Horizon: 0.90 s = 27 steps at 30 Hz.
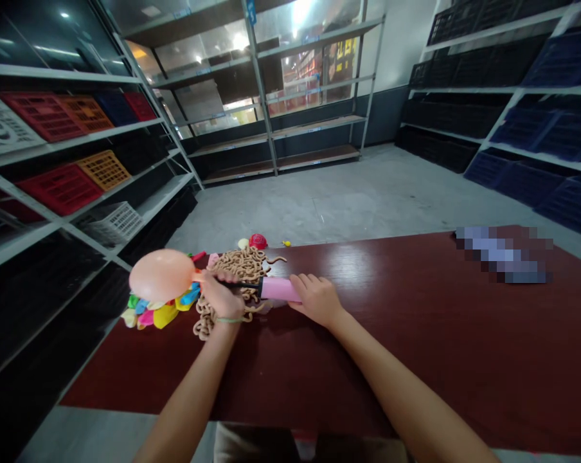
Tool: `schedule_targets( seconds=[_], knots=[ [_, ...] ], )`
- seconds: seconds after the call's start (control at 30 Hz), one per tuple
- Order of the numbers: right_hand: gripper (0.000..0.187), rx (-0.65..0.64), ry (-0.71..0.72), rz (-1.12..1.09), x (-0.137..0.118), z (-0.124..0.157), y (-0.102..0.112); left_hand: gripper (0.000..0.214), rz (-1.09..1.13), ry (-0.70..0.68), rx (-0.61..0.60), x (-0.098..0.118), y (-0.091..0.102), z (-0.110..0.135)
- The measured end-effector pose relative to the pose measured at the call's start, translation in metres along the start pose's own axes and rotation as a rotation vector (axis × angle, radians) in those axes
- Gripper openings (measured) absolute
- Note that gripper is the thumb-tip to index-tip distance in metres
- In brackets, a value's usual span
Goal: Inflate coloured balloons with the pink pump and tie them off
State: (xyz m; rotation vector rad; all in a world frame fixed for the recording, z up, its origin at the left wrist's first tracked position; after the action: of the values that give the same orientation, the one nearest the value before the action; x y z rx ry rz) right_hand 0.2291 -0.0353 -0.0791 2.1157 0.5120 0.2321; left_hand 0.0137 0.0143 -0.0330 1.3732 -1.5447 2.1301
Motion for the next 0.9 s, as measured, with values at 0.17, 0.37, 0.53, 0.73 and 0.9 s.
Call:
schedule_targets(
  seconds=[0.17,0.37,0.53,0.73,0.9],
  knots=[
    [0.041,0.013,-0.004,-0.025,-0.002,0.002,-0.006,0.027,0.030,0.050,-0.091,-0.016,-0.015,0.027],
    [0.044,0.008,0.028,-0.004,0.000,0.002,-0.004,0.023,0.070,0.049,-0.011,0.028,0.000,-0.014],
    [0.045,-0.004,0.033,-0.006,-0.002,0.000,-0.005,0.023,0.108,-0.008,0.108,0.053,0.018,-0.050],
    [0.042,0.056,-0.033,-0.053,-0.003,0.002,-0.009,0.025,0.084,-0.057,-0.012,0.012,-0.004,-0.008],
    [0.039,0.062,-0.058,-0.080,-0.004,0.004,-0.009,0.026,0.023,0.049,-0.119,-0.023,-0.015,0.023]
  ],
)
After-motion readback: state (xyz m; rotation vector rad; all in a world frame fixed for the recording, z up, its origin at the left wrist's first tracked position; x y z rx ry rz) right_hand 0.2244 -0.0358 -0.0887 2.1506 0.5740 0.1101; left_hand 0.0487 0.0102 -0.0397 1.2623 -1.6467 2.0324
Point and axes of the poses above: each hand's wrist, its own z-axis away from the middle knuckle, its own y-axis out of the back of the hand, x = y × z, the point moved 1 cm from there along -z, towards the middle knuckle, and after that the axes turned 5 degrees about x, right-handed, at the moved point
